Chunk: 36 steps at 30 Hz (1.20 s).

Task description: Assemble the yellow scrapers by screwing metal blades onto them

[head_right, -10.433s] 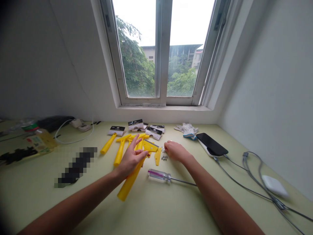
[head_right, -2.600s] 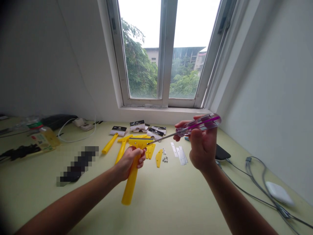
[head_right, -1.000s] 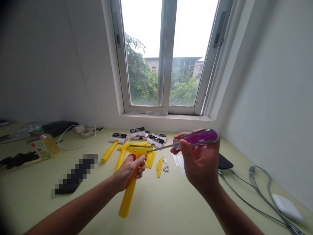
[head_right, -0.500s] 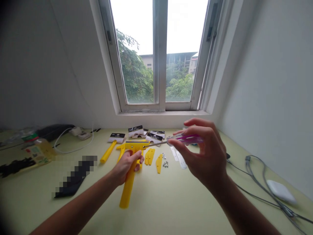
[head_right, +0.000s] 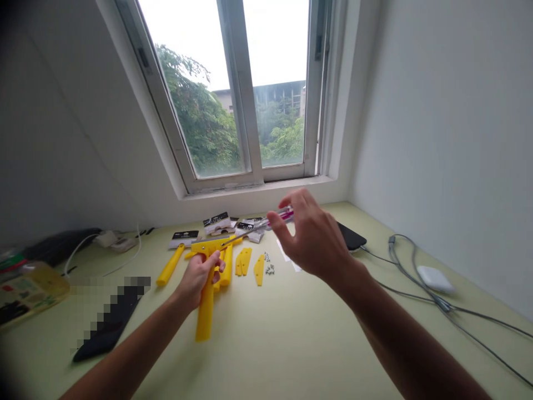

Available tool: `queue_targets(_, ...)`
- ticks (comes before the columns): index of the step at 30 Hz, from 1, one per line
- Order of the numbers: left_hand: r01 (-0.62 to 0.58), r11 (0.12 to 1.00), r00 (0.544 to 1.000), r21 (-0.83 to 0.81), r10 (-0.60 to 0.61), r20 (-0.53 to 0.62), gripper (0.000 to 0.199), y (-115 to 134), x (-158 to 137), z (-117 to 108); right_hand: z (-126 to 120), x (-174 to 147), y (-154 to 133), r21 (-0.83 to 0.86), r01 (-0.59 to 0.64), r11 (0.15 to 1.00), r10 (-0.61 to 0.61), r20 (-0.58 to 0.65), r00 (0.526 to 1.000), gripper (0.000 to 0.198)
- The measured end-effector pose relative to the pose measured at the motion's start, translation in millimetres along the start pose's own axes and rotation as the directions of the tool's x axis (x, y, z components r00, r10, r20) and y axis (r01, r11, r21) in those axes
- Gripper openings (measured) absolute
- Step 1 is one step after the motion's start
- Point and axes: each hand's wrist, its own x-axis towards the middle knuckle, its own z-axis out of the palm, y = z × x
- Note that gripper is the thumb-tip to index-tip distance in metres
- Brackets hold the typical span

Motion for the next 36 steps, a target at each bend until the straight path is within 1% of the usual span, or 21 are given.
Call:
queue_targets(2,0.000,1.000,1.000,0.024,0.000,-0.016,0.029,-0.8,-1.0,1.4,6.2,-1.5,-0.4,0.208,0.128,0.970,-0.146,0.075,0.986,0.027)
queue_targets(4,-0.013,0.999,1.000,0.034,0.014,-0.011,0.030,-3.1,-2.2,3.5,14.0,-3.3,0.1,0.319,0.253,0.913,-0.258,-0.029,0.966,0.024)
queue_targets(5,-0.019,0.999,1.000,0.032,0.019,-0.007,0.030,-4.6,-2.7,4.7,17.9,-4.0,1.0,0.298,0.276,0.914,-0.252,-0.117,0.961,0.018)
queue_targets(7,-0.013,1.000,1.000,0.014,0.013,-0.005,0.033,-7.6,-2.8,6.4,24.0,-3.6,3.4,0.205,0.214,0.955,-0.166,-0.229,0.959,0.014)
queue_targets(8,0.001,1.000,1.000,0.003,-0.001,-0.013,0.034,-8.7,-2.4,6.7,25.7,-2.6,4.8,0.180,0.170,0.969,-0.131,-0.211,0.969,0.014)
queue_targets(10,0.029,1.000,0.998,-0.010,-0.030,-0.047,0.035,-9.0,-0.8,5.7,26.2,0.1,7.4,0.207,0.160,0.965,-0.151,-0.058,0.987,0.023)
queue_targets(12,0.019,1.000,0.997,-0.017,-0.020,-0.069,0.035,-6.6,0.7,3.3,24.1,2.1,9.5,0.261,0.223,0.939,-0.241,0.040,0.970,0.027)
queue_targets(14,-0.021,0.999,0.998,-0.027,0.019,-0.056,0.035,-2.1,1.7,0.3,20.9,2.6,10.4,0.201,0.197,0.960,-0.197,-0.022,0.980,0.022)
queue_targets(16,-0.051,0.998,0.998,-0.030,0.050,-0.048,0.035,2.6,2.0,-2.1,17.3,2.2,9.8,0.110,0.086,0.990,-0.074,-0.109,0.991,0.022)
queue_targets(17,-0.058,0.998,0.997,-0.027,0.056,-0.051,0.035,4.5,2.0,-3.0,15.5,1.8,9.1,0.112,0.051,0.992,-0.039,-0.104,0.994,0.026)
queue_targets(18,-0.062,0.998,0.996,-0.024,0.061,-0.058,0.035,5.9,2.0,-3.4,14.0,1.5,8.4,0.154,0.047,0.987,-0.039,-0.057,0.998,0.030)
queue_targets(20,-0.066,0.998,0.996,-0.024,0.065,-0.063,0.035,7.5,1.6,-3.2,12.9,0.5,7.4,0.305,0.110,0.946,-0.134,0.059,0.989,0.038)
queue_targets(21,-0.068,0.997,0.996,-0.023,0.067,-0.059,0.035,7.7,1.2,-2.4,13.7,-0.1,7.3,0.358,0.144,0.923,-0.180,0.068,0.981,0.038)
queue_targets(23,-0.072,0.997,0.996,-0.022,0.071,-0.051,0.034,7.1,0.3,-0.3,17.4,-1.0,7.5,0.324,0.149,0.934,-0.147,-0.033,0.989,0.031)
queue_targets(25,-0.070,0.997,0.996,-0.022,0.068,-0.064,0.034,5.1,0.2,1.5,21.2,-0.9,6.8,0.190,0.056,0.980,-0.026,-0.157,0.987,0.026)
queue_targets(26,-0.064,0.998,0.995,-0.026,0.061,-0.081,0.035,3.6,0.7,1.8,22.2,-0.5,5.8,0.146,0.008,0.989,0.016,-0.160,0.987,0.028)
queue_targets(27,-0.057,0.998,0.994,-0.035,0.053,-0.101,0.035,1.7,1.5,1.8,22.4,0.0,4.3,0.136,-0.011,0.991,0.026,-0.108,0.994,0.031)
queue_targets(29,-0.041,0.997,0.990,-0.059,0.032,-0.135,0.036,-2.5,3.8,0.7,21.3,0.7,1.3,0.200,0.050,0.979,-0.068,0.087,0.994,0.035)
queue_targets(31,-0.029,0.997,0.990,-0.074,0.019,-0.137,0.035,-6.1,5.7,-0.7,20.1,0.3,-0.2,0.236,0.116,0.965,-0.155,0.154,0.976,0.029)
queue_targets(34,-0.041,0.996,0.994,-0.077,0.033,-0.106,0.032,-7.9,6.9,-1.9,21.1,-0.9,1.1,0.063,-0.007,0.998,0.011,-0.053,0.999,0.019)
queue_targets(36,-0.056,0.995,0.992,-0.078,0.047,-0.116,0.032,-7.0,7.0,-2.4,22.2,-0.8,2.7,0.049,-0.078,0.996,0.080,-0.046,0.996,0.025)
